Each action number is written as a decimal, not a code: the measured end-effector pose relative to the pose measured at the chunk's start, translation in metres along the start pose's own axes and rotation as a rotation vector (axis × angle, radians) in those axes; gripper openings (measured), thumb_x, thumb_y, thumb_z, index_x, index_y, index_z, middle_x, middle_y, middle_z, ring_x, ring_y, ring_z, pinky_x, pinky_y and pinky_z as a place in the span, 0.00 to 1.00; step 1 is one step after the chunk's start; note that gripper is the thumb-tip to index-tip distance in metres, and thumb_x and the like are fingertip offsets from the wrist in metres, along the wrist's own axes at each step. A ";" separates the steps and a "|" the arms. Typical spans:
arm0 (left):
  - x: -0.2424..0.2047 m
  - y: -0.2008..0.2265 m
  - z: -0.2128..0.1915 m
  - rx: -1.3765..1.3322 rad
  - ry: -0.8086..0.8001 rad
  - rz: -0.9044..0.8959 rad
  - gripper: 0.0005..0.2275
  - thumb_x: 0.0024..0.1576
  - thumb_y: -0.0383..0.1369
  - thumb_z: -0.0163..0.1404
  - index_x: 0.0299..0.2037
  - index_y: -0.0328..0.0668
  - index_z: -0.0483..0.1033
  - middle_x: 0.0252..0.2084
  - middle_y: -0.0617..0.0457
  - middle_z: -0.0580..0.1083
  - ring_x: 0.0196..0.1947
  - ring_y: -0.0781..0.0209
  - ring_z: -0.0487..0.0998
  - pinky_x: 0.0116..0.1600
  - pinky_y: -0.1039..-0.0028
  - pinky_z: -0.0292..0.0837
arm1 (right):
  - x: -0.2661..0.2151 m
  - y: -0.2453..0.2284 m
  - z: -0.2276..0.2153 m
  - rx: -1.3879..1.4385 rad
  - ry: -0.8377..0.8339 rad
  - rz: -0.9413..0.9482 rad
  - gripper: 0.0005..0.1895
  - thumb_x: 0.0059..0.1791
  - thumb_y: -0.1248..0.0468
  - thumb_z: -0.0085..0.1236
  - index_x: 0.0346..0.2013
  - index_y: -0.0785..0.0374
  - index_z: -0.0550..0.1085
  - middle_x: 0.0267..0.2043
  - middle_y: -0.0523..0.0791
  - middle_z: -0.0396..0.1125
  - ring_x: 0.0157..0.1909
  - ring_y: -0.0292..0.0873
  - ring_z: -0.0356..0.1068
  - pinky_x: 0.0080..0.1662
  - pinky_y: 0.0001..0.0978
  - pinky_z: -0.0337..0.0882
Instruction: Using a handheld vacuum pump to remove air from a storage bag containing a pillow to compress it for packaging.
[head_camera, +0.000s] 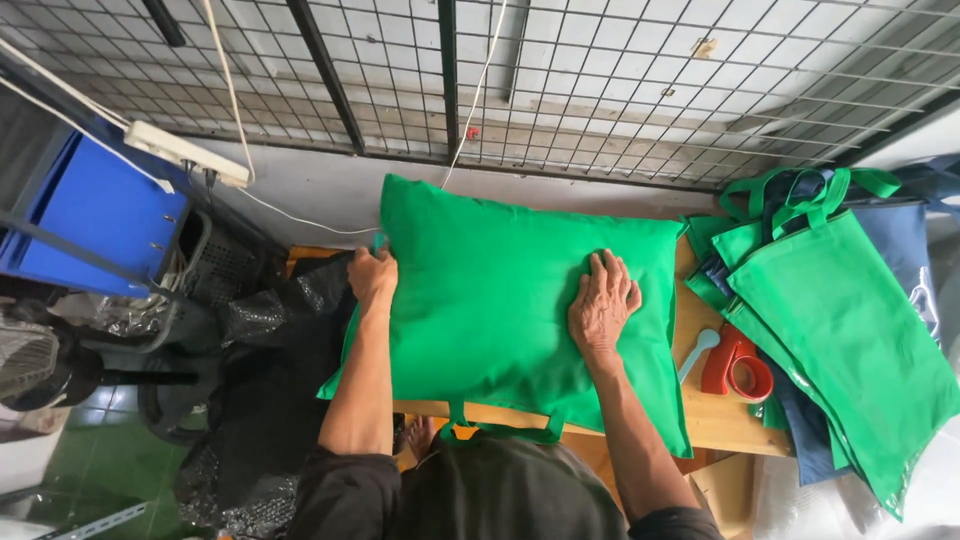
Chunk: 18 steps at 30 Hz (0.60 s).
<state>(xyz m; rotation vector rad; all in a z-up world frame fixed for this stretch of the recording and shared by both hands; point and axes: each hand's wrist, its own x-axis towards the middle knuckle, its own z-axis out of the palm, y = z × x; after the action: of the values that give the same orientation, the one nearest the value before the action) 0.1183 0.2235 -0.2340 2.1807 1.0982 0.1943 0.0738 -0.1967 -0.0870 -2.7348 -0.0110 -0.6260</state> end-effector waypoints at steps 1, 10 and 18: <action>0.003 -0.002 -0.004 0.004 -0.004 0.006 0.18 0.59 0.47 0.47 0.52 0.49 0.74 0.44 0.38 0.72 0.46 0.33 0.79 0.42 0.47 0.76 | 0.000 -0.001 -0.001 -0.001 0.001 0.008 0.19 0.58 0.55 0.43 0.64 0.49 0.66 0.71 0.40 0.56 0.74 0.44 0.52 0.68 0.51 0.43; -0.160 0.178 -0.060 -0.026 0.338 0.587 0.19 0.55 0.37 0.57 0.54 0.38 0.76 0.38 0.38 0.75 0.42 0.36 0.76 0.48 0.52 0.70 | -0.006 -0.001 -0.008 -0.010 -0.009 -0.014 0.19 0.58 0.56 0.42 0.64 0.49 0.66 0.71 0.41 0.56 0.74 0.45 0.52 0.67 0.52 0.45; -0.270 0.234 -0.016 0.117 -0.054 0.915 0.25 0.53 0.38 0.56 0.61 0.45 0.67 0.43 0.46 0.68 0.44 0.42 0.73 0.43 0.51 0.70 | -0.007 0.012 -0.001 0.036 0.018 -0.017 0.20 0.58 0.56 0.42 0.65 0.50 0.67 0.71 0.41 0.57 0.73 0.44 0.54 0.67 0.50 0.44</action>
<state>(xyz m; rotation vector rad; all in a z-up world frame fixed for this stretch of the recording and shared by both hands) 0.0943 -0.0696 -0.0302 2.6266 0.0088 0.4693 0.0679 -0.2083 -0.0932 -2.6972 -0.0411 -0.6484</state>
